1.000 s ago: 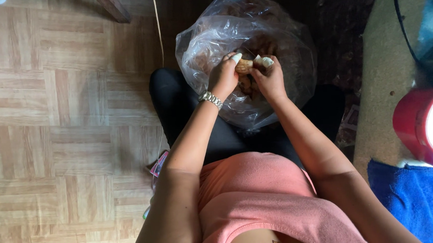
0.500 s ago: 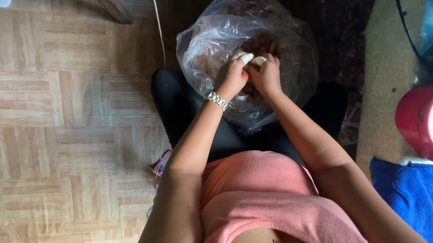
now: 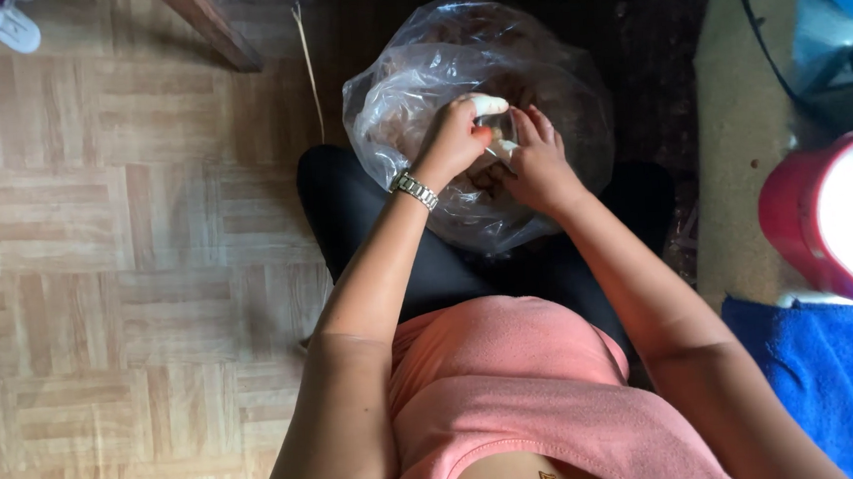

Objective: Scooping snacks into plastic bags and sealing them with a manual heat sealer

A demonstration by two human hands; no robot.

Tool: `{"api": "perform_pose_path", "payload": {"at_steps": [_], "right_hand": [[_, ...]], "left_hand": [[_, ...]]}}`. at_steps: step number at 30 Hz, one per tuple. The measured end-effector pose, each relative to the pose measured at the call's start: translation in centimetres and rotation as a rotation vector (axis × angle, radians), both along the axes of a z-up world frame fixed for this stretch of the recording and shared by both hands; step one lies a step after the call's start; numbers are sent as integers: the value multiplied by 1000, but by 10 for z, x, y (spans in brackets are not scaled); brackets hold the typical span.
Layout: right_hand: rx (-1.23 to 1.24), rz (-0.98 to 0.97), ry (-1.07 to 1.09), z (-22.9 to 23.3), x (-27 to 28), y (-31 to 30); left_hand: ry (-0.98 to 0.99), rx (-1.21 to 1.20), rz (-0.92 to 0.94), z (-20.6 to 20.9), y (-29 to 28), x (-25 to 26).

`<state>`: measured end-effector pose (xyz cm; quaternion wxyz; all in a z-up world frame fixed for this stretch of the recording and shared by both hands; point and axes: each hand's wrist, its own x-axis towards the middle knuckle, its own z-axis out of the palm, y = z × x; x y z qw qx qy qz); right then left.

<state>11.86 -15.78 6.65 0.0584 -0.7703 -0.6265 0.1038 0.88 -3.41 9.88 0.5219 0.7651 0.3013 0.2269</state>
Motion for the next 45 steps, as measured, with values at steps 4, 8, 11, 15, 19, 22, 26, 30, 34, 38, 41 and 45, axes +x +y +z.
{"api": "perform_pose_path", "payload": {"at_steps": [4, 8, 11, 15, 19, 22, 26, 30, 34, 38, 41, 45], "right_hand": [[426, 80, 28, 55, 14, 0], [543, 118, 214, 129, 26, -14], [581, 106, 178, 197, 30, -33], [635, 135, 37, 268, 40, -61], [627, 75, -67, 318, 43, -89], [730, -136, -23, 327, 46, -125], [1201, -282, 252, 292, 55, -162], [1158, -665, 468, 227, 55, -181], [1501, -380, 759, 217, 72, -193], [1434, -402, 476, 224, 89, -213], [1315, -500, 430, 219, 94, -217], [1245, -579, 447, 222, 85, -212]], "left_hand": [[2, 99, -30, 17, 9, 10], [-250, -176, -151, 34, 11, 26], [-498, -278, -354, 83, 2, 21], [-456, -54, -705, 132, -39, 39], [-320, 69, -535, 147, -77, 74], [-554, -284, -766, 165, -94, 94], [-757, -605, -993, 167, -118, 126], [-784, -283, -909, 146, -163, 164], [-723, -303, -1059, 206, -183, 170], [-599, -161, -1049, 191, -179, 206], [-490, -304, -1127, 175, -171, 223], [-501, -228, -1181, 158, -165, 221]]}}
